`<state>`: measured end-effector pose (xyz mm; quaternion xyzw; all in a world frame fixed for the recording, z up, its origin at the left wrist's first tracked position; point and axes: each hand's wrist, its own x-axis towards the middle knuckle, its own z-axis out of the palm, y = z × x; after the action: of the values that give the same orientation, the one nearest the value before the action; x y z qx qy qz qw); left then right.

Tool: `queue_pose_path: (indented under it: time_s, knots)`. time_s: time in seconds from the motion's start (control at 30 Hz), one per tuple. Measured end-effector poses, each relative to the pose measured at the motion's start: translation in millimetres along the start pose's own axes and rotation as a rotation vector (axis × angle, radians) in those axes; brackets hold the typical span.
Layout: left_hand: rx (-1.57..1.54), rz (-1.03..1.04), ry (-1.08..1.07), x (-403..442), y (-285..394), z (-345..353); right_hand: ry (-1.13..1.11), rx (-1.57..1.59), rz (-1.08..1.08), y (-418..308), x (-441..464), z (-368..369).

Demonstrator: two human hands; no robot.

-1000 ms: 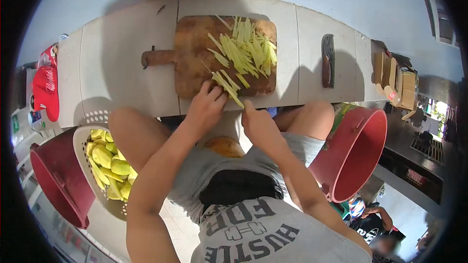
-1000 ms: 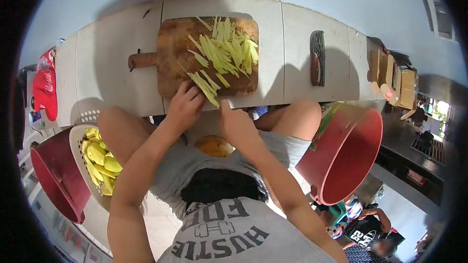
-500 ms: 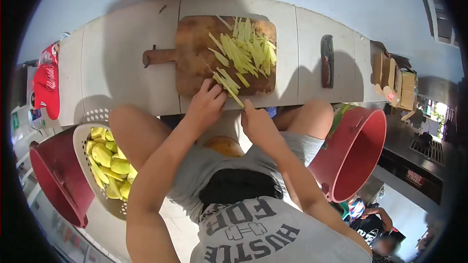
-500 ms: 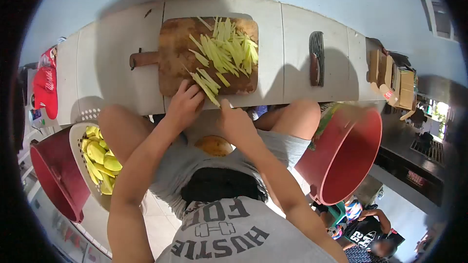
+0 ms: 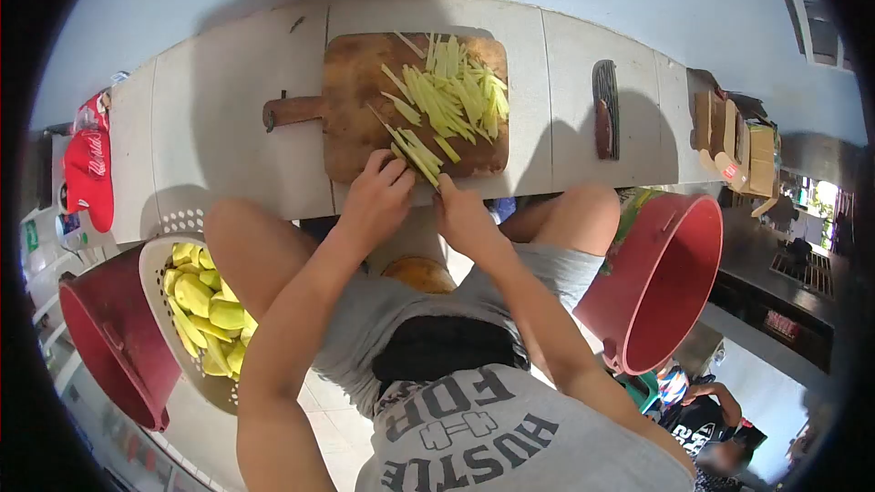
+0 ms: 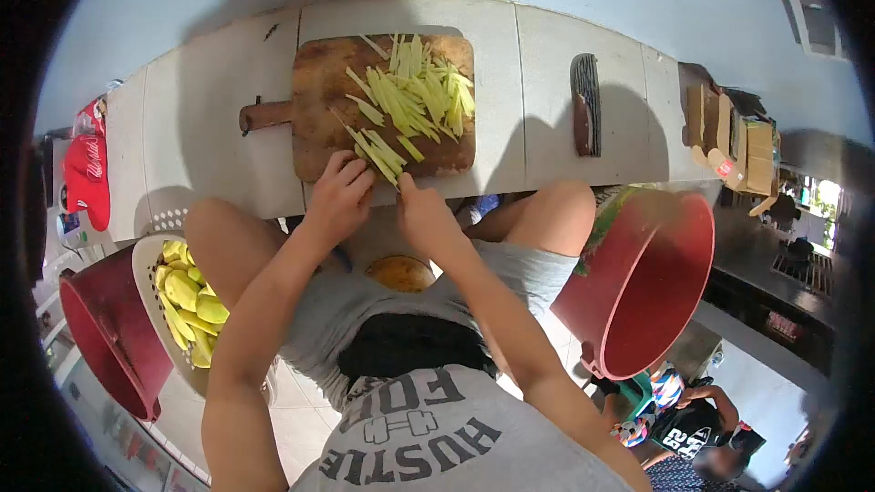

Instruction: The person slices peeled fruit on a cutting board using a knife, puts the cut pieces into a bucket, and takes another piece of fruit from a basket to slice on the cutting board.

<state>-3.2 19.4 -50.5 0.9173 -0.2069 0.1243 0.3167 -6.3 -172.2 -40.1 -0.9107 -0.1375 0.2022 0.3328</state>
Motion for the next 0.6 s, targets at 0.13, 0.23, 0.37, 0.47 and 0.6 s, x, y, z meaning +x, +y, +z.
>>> queue_pose_path:
  time_s: [0.13, 0.23, 0.37, 0.47, 0.6]
  knots:
    - [0.017, -0.005, -0.047, -7.2, -4.2, -0.1, 0.007, -0.047, 0.006, -20.0, -15.1, -18.4]
    - [-0.007, -0.006, -0.060, -7.9, -6.7, 1.9, -0.113, -0.125, 0.155, -31.3, -26.2, -29.5]
    - [-0.023, 0.007, -0.033, -10.9, -5.6, 2.1, -0.065, -0.102, 0.085, -8.2, -16.7, 0.1]
    - [-0.039, -0.029, -0.036, -4.7, -10.0, 2.1, -0.010, -0.059, 0.058, -9.0, 1.7, 4.0]
    - [-0.045, -0.031, -0.039, -3.9, -7.8, 4.1, -0.027, -0.020, 0.071, -11.4, -1.0, -1.0]
